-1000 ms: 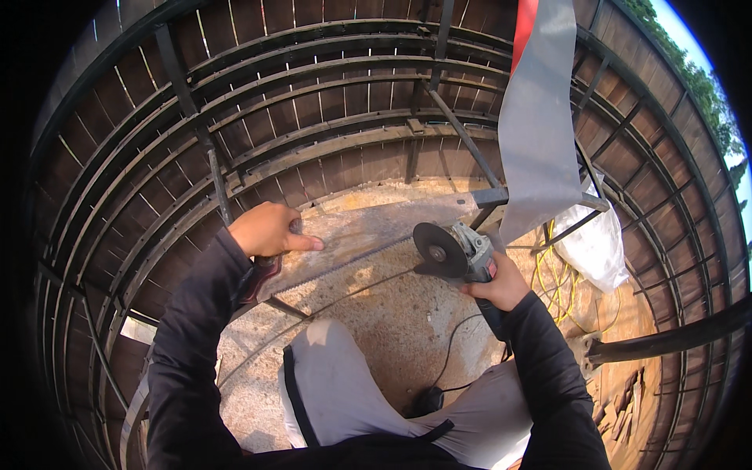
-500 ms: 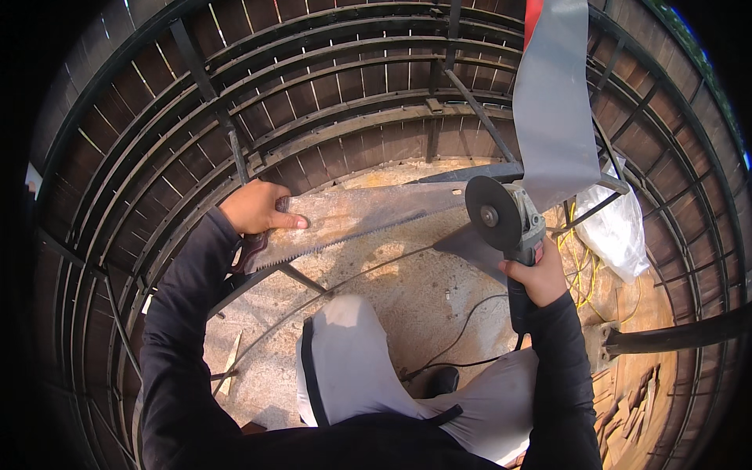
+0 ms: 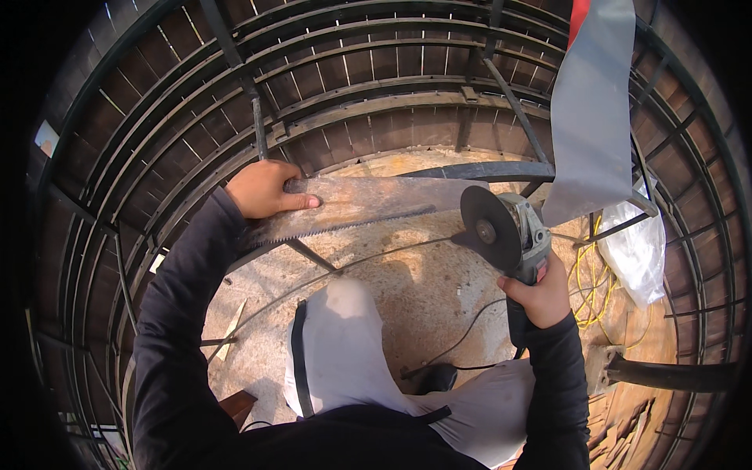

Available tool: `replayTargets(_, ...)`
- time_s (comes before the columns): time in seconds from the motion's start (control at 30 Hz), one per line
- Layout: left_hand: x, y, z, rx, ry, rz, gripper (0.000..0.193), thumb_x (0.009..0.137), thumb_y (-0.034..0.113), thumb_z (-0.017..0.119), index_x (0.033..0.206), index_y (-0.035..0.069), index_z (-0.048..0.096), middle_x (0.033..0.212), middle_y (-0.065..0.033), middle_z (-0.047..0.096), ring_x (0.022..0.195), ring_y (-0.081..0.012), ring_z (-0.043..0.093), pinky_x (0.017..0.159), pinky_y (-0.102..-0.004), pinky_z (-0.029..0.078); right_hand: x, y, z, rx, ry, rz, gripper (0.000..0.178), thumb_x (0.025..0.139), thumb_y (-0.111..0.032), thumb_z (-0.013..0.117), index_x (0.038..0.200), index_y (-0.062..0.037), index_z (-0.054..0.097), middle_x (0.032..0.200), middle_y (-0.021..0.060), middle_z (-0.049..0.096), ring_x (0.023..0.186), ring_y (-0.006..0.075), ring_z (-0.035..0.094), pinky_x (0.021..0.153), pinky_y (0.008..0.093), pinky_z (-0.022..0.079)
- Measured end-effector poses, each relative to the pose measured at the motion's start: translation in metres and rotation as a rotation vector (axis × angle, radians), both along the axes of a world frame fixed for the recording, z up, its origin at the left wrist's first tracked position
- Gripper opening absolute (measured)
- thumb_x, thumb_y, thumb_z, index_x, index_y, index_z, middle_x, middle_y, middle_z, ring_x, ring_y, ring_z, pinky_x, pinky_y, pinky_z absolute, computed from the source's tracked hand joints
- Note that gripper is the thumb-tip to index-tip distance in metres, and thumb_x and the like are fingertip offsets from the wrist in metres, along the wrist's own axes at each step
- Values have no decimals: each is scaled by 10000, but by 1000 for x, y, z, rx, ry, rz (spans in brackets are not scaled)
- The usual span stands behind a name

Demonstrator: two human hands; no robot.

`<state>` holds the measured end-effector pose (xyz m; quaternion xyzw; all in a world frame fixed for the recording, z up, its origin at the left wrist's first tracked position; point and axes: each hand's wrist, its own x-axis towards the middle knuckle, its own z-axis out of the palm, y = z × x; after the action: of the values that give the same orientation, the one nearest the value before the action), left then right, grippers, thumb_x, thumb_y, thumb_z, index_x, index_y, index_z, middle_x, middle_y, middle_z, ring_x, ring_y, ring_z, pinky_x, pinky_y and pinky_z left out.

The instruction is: The person holds a hand saw with one hand and uses an angle grinder with the other to cut into the metal blade of the saw.

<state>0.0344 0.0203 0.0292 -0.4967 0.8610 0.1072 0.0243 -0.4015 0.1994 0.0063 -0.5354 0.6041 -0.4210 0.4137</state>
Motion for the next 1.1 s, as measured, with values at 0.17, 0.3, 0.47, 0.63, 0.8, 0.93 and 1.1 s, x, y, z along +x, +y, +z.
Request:
replayTargets(0.17,-20,4,0,10,-14,11,820,869,763,589,1009,-33,726,882,-248,718,840,-412,711,798,-479,552,4,1,-3,21,123,3,544,718,-68,819,1203,46,600,1124,105,703,1024,180,651,951,324,495)
replayTargets(0.3,-42,-4,-4,82,70,-23,756,925,716,552,997,-14,734,855,-251,710,832,-415,706,786,-482,549,9,2,-3,-19,103,11,555,711,-76,829,1203,44,600,1115,104,708,1014,188,659,940,329,502)
replayTargets(0.47,-56,-6,-13,39,98,-77,736,958,701,506,973,5,746,781,-246,691,812,-421,697,767,-494,543,17,-1,-7,8,114,66,555,714,-76,831,1206,40,604,1129,106,703,1029,189,652,947,330,495)
replayTargets(0.63,-60,-2,-14,24,78,-60,760,945,728,491,973,15,753,811,-240,701,838,-418,699,786,-498,547,22,-3,-7,51,158,88,559,711,-62,830,1213,37,604,1127,104,702,1029,185,647,946,333,494)
replayTargets(0.8,-58,-6,-15,52,83,-80,752,947,726,493,967,21,755,819,-240,705,849,-418,704,783,-496,550,32,-7,-6,73,158,86,560,705,-45,829,1212,34,606,1125,98,702,1024,184,646,943,338,496)
replayTargets(0.93,-58,-5,-16,50,69,-56,772,954,730,469,965,13,754,832,-241,706,870,-413,706,803,-496,553,38,-7,-6,52,186,77,553,708,-59,832,1206,31,612,1111,97,707,1011,187,650,938,338,497)
replayTargets(1.1,-59,0,-8,70,56,-35,782,964,721,450,919,1,752,850,-238,711,871,-409,706,824,-497,555,44,-10,-4,101,209,84,550,712,-79,836,1202,32,613,1086,97,713,991,190,653,929,333,500)
